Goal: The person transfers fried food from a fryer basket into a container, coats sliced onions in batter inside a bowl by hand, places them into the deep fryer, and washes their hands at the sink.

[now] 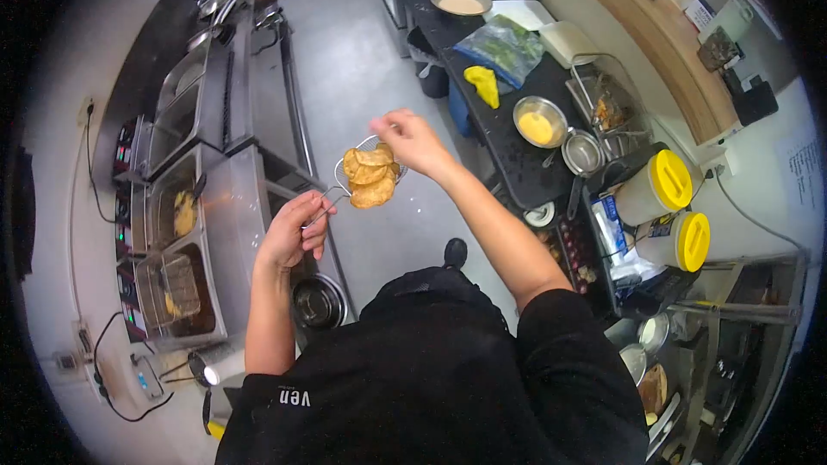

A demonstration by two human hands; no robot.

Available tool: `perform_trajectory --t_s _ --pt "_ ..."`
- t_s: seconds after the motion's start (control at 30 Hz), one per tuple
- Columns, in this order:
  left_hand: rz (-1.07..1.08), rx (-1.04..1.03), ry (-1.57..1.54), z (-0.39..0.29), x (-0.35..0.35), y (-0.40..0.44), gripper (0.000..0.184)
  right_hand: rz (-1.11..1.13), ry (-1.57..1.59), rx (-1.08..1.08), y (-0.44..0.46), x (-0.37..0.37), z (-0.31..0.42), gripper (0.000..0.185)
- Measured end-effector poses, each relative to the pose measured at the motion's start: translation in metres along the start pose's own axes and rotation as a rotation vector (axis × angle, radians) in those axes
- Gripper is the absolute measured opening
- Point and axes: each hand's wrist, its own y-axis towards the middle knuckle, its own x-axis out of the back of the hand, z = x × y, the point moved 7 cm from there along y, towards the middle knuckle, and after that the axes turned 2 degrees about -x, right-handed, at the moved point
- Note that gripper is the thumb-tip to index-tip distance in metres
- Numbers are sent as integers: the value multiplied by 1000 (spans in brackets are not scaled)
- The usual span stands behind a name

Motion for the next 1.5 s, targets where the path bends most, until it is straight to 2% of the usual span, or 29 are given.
perform_trajectory --t_s 0.07,0.1,0.23,0.27,0.33,0.47,0.53,0.63,0.77,0.83,0.87,0.93,1.0,1.07,1.1,1.17,1.23,1.27,1.3,1.4,1.47,1.5 --pt "-17 -4 23 -7 -16 34 26 -335 1125 -206 -25 29 -65 47" --pt "7 -10 35 -13 -26 53 26 -348 1127 -205 -33 36 -85 47" --pt "64 38 27 -26 -63 130 26 -193 568 -55 -66 52 -141 103" --pt "80 46 29 -29 -74 146 26 -208 567 -64 -64 78 -127 103" --pt "131 45 50 -40 -99 180 26 -360 -48 120 -55 144 -81 114" --pt "268 61 90 -72 -152 237 26 -454 -116 159 -20 208 -104 108" --pt "319 56 102 -86 -173 264 26 -532 -90 112 -10 239 -116 108" --pt "358 -5 152 -114 -200 305 27 -556 41 192 0 278 -124 109" --pt "460 25 144 -152 -226 348 28 -615 67 168 18 324 -124 116" --pt "487 25 167 -179 -232 370 28 -691 239 246 31 348 -126 117" --pt "526 10 173 -197 -236 384 29 -707 346 205 34 362 -117 116" --pt "589 -30 178 -234 -244 412 29 -794 315 167 44 394 -110 112" --pt "665 -47 187 -275 -255 443 30 -926 280 140 53 427 -110 98" --pt "676 -85 220 -315 -265 479 31 -1021 295 11 64 454 -112 90" --pt "680 -97 240 -333 -273 498 31 -1036 289 -1 72 462 -112 90" --pt "745 -120 253 -363 -292 538 29 -1067 174 -170 81 474 -117 84" --pt "833 -139 273 -386 -316 574 27 -1087 166 -201 88 476 -124 82" --pt "788 -109 213 -393 -326 598 28 -1081 166 -221 88 474 -128 79" --pt "747 -72 156 -396 -336 621 28 -1094 137 -260 87 471 -130 75" --pt "801 -93 232 -405 -369 700 26 -1139 127 -307 71 461 -152 68" --pt "846 -61 248 -401 -393 739 24 -1191 158 -372 45 451 -139 67" --pt "797 -31 211 -400 -397 758 25 -1170 190 -382 43 448 -134 66"
